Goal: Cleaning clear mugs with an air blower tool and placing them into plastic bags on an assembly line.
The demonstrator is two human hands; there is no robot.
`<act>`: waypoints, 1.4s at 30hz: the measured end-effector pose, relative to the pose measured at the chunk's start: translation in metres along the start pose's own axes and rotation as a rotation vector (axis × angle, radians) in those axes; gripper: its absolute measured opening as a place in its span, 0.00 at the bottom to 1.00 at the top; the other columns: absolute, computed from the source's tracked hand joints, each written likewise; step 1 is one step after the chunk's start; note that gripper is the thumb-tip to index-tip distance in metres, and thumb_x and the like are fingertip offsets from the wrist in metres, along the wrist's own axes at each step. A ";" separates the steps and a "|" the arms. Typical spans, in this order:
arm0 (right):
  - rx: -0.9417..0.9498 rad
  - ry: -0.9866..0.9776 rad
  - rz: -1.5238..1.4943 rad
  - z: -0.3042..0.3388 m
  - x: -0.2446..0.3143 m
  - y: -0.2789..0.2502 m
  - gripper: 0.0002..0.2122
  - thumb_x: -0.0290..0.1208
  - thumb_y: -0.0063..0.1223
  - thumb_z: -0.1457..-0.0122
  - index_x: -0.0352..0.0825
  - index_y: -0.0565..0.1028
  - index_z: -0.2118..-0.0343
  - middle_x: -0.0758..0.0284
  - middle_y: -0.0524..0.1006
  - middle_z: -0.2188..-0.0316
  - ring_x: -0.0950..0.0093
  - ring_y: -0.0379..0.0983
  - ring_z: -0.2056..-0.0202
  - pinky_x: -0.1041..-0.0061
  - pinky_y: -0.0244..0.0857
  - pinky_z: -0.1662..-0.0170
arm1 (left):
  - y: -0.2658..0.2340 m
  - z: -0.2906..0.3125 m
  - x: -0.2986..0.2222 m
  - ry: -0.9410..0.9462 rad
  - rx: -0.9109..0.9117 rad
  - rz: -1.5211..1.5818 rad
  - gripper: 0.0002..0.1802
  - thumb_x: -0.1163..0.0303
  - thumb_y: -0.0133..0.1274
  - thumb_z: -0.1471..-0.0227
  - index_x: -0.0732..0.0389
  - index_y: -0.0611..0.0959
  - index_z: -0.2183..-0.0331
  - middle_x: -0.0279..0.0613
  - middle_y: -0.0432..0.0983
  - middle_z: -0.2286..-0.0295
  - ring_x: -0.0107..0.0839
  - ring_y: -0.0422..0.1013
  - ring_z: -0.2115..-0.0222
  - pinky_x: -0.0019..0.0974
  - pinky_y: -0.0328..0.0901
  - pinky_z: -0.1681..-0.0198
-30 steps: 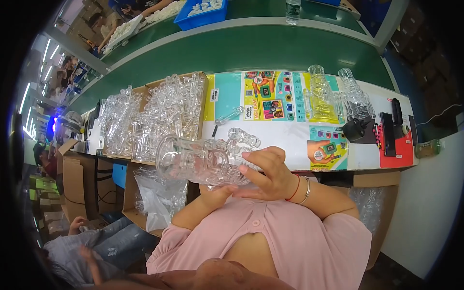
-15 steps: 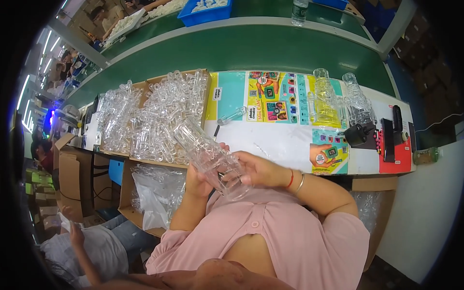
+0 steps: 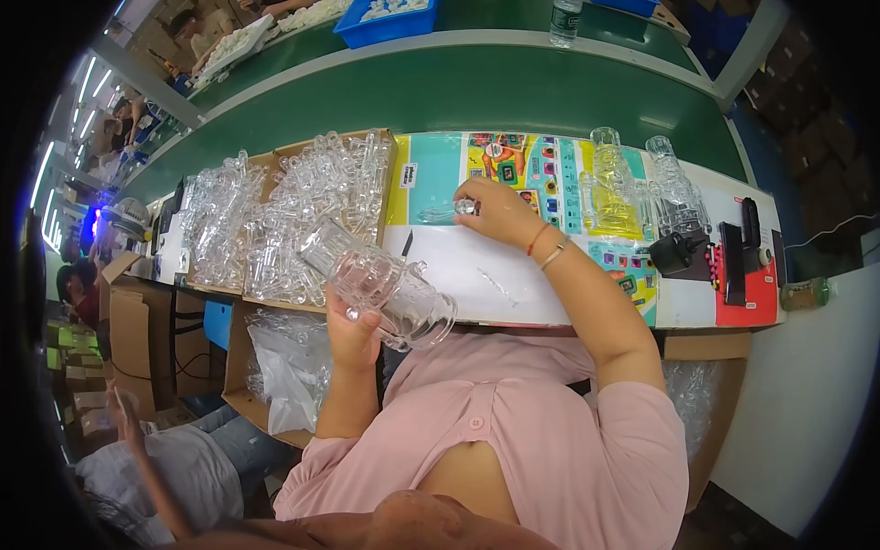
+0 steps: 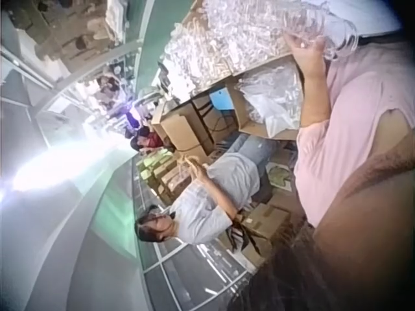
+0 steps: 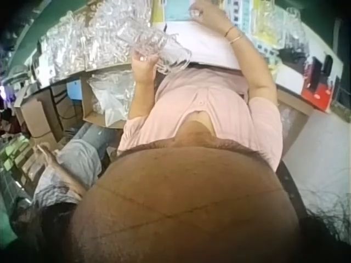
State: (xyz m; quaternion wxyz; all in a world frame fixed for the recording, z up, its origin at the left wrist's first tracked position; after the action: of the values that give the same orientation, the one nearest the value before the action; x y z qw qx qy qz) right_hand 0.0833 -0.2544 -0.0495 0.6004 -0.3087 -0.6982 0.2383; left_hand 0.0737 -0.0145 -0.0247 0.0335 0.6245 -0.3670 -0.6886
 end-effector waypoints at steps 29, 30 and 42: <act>-0.076 -0.277 -0.583 0.129 0.098 -0.068 0.38 0.58 0.49 0.54 0.29 0.59 0.49 0.56 0.67 0.53 0.65 0.63 0.51 0.65 0.51 0.45 | 0.079 0.036 0.017 -0.192 0.492 -0.129 0.44 0.71 0.66 0.70 0.66 0.61 0.50 0.50 0.65 0.55 0.38 0.65 0.55 0.41 0.60 0.52; -0.101 -0.251 -0.724 0.131 0.103 -0.069 0.36 0.58 0.45 0.51 0.29 0.59 0.49 0.55 0.66 0.53 0.64 0.62 0.50 0.63 0.46 0.43 | 0.077 0.041 0.032 -0.297 0.598 -0.153 0.41 0.71 0.65 0.69 0.63 0.64 0.51 0.51 0.65 0.55 0.42 0.65 0.55 0.42 0.61 0.53; 0.047 -0.666 -0.587 0.199 0.156 -0.038 0.26 0.49 0.27 0.40 0.29 0.63 0.51 0.51 0.62 0.49 0.54 0.56 0.47 0.56 0.46 0.45 | 0.125 0.093 -0.015 0.759 1.241 -0.612 0.18 0.70 0.58 0.65 0.55 0.79 0.65 0.41 0.71 0.68 0.37 0.70 0.73 0.35 0.65 0.71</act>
State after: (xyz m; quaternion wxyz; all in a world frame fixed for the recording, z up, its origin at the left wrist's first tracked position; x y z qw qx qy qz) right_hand -0.1319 -0.1609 0.0522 0.3918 0.0098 -0.9060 0.1600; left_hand -0.0572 -0.0552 0.0515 -0.3890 0.7948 -0.4594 -0.0763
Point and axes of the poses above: each hand's wrist, its own z-axis away from the middle knuckle, its own y-axis out of the palm, x = y × z, the point moved 6 cm from there along -z, towards the middle knuckle
